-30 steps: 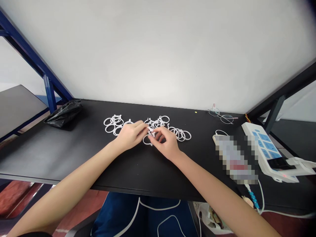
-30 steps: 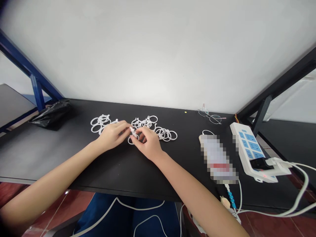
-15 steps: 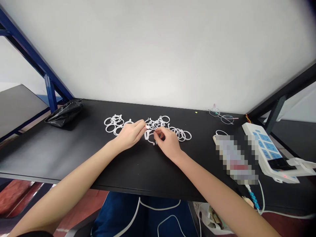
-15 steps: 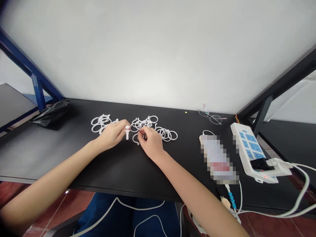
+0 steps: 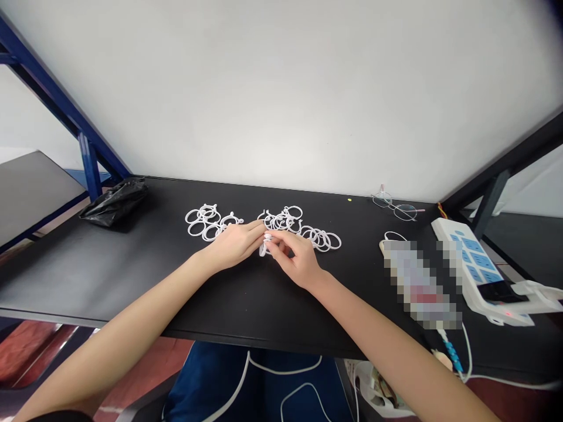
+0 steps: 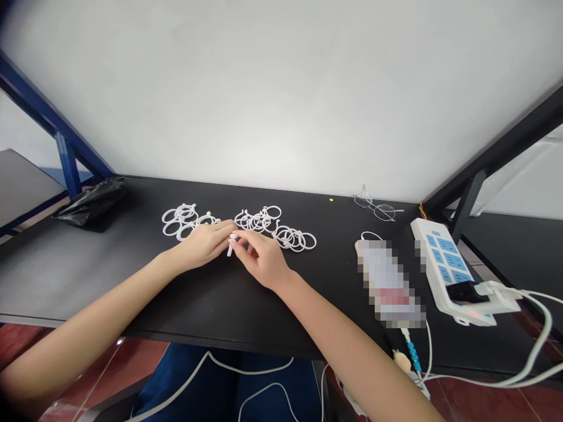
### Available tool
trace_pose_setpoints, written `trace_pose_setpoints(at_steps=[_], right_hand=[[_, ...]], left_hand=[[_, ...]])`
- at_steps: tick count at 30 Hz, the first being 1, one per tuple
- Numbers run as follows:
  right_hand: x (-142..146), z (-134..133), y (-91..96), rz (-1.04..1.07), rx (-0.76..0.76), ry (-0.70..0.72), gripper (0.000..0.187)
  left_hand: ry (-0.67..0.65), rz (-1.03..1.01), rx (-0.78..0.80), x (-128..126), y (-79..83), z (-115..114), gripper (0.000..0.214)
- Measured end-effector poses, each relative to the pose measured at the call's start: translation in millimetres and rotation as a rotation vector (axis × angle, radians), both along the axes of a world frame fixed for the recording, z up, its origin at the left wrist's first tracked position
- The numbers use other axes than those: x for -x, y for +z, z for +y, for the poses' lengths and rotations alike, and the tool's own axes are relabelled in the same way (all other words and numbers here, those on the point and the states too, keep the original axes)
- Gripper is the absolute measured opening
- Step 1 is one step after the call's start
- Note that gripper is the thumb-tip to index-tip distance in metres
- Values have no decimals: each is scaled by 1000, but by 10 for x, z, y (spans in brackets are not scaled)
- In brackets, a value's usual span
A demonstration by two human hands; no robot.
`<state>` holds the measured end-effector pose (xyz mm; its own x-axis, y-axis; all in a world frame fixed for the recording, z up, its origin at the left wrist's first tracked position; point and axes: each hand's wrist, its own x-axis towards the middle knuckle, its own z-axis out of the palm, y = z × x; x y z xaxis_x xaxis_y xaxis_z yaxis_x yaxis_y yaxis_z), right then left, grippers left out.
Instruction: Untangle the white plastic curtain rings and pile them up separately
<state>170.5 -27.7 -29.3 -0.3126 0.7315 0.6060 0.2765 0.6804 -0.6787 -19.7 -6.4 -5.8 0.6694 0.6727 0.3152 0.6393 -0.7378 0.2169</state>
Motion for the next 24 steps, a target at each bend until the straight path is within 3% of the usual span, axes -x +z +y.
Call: trace_pose_setpoints(at_steps=[12, 19, 24], right_hand=[[15, -33, 3, -11, -29, -32, 13], [13, -42, 25, 11, -45, -108, 14], [18, -44, 33, 38, -74, -112, 13]], left_hand=[[-2, 16, 12, -21, 6, -7, 33], [-94, -114, 77, 9, 49, -37, 31], [-59, -174, 117, -3, 41, -34, 41]])
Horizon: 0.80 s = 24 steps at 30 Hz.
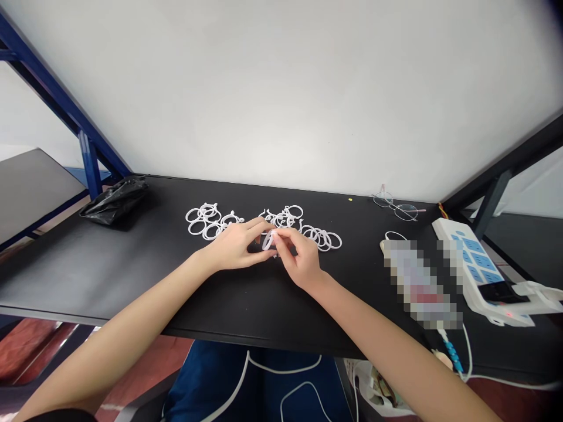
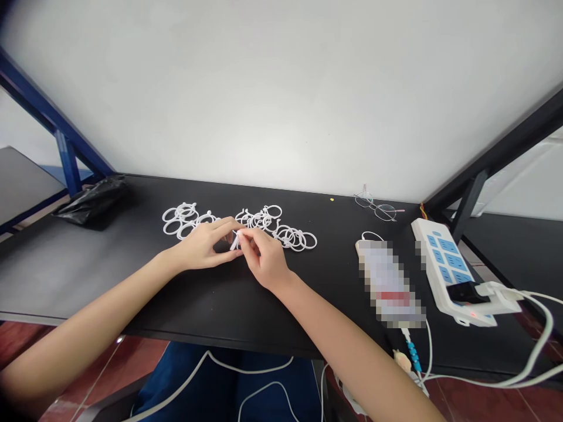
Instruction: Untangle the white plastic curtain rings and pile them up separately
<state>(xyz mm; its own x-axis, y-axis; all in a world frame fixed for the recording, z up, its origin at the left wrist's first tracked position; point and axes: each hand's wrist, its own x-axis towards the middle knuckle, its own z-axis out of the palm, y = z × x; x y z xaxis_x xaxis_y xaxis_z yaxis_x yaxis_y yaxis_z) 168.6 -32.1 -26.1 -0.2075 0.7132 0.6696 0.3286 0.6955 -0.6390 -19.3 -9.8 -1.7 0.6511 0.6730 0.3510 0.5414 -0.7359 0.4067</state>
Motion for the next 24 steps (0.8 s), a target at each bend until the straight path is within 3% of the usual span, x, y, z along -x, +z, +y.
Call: trace_pose_setpoints(at_steps=[6, 9, 19, 24], right_hand=[[-19, 13, 10, 48, 10, -8, 10], [-28, 20, 9, 34, 30, -6, 11], [-69, 55, -5, -17, 45, 79, 17], [-62, 60, -3, 1, 53, 97, 15]], left_hand=[[-51, -448, 433, -37, -44, 41, 40], [-54, -625, 562, -30, -15, 59, 39], [-83, -603, 746, -38, -13, 43, 31], [-85, -605, 724, -31, -43, 44, 30]])
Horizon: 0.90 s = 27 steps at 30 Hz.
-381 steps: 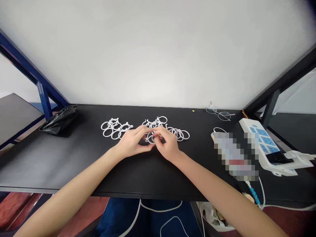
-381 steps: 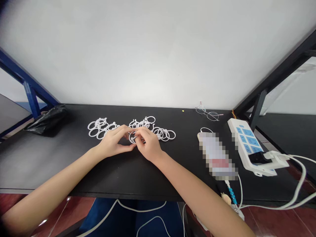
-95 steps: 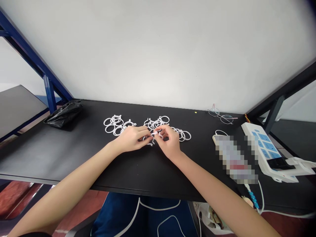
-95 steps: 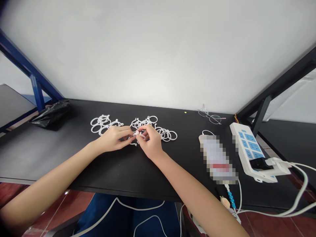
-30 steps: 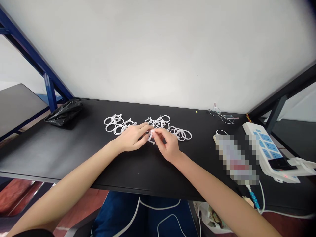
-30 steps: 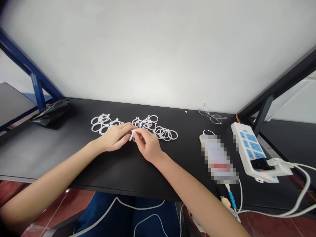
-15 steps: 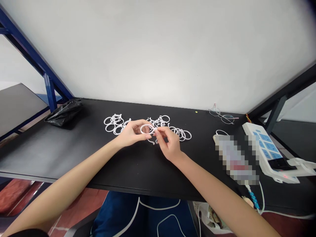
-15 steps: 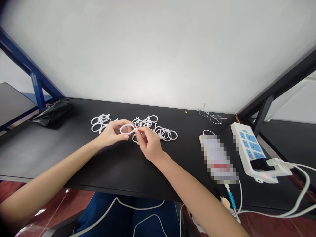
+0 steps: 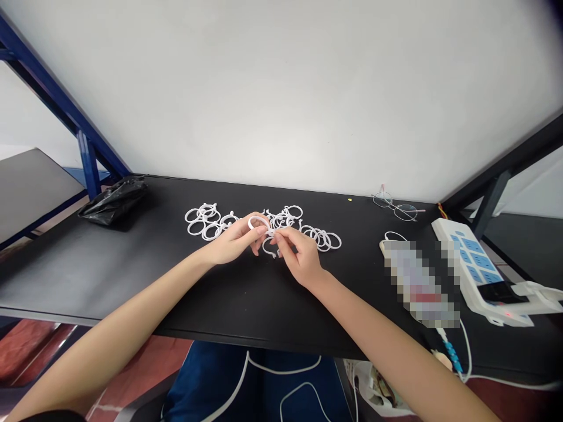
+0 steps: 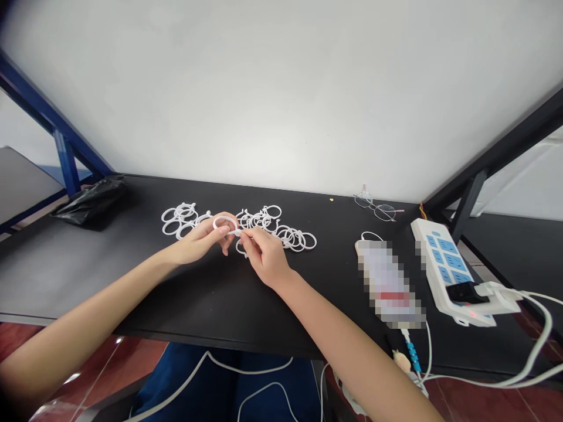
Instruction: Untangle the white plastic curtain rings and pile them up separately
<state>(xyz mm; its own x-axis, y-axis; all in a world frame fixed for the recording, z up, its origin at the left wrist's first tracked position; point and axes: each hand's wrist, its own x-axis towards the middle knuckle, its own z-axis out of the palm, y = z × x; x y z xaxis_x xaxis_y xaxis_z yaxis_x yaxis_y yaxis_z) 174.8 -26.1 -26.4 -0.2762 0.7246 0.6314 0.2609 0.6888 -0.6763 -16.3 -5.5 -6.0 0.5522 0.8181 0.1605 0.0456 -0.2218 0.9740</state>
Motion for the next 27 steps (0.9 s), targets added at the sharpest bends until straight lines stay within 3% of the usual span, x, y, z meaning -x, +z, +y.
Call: trace_pose_setpoints(at_steps=[7, 17, 27], right_hand=[[25, -25, 14, 61, 93, 11, 16], [31, -36, 29, 68, 77, -1, 18], [45, -43, 29, 68, 79, -21, 18]], left_hand=[[-14, -53, -45, -21, -34, 9, 25], [-13, -117, -34, -48, -52, 17, 26], [8, -47, 0, -29, 13, -14, 30]])
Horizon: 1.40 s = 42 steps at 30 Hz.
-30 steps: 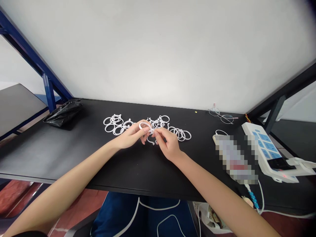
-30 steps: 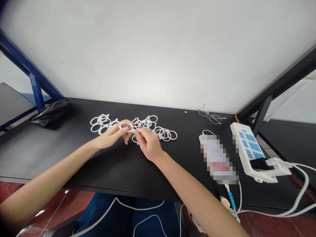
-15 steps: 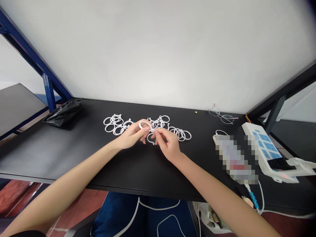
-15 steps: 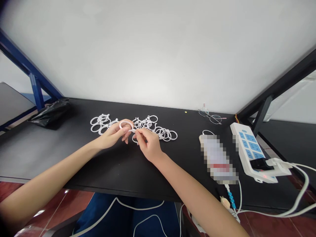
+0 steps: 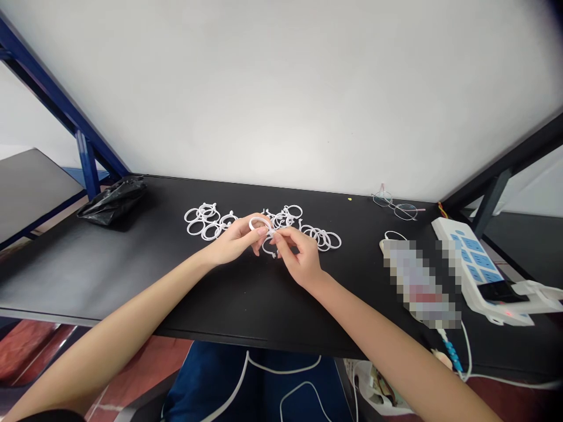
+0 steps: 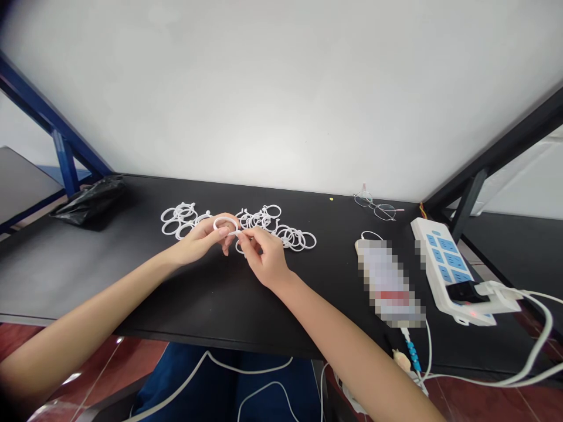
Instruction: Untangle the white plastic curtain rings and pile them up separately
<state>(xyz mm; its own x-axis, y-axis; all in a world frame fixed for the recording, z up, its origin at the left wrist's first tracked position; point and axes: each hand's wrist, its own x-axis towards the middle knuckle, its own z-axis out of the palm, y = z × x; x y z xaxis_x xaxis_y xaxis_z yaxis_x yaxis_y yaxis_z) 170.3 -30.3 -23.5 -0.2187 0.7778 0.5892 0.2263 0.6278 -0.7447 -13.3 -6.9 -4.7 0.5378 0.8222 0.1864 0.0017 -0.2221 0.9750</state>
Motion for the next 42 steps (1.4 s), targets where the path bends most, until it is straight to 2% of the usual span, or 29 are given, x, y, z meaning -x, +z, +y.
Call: trace_pose_setpoints(at_steps=[24, 42], right_hand=[[28, 17, -50, -31, -68, -27, 8], [28, 28, -60, -42, -117, -95, 11]], left_hand=[[22, 12, 31, -26, 36, -19, 24], [83, 64, 27, -15, 1, 12, 26]])
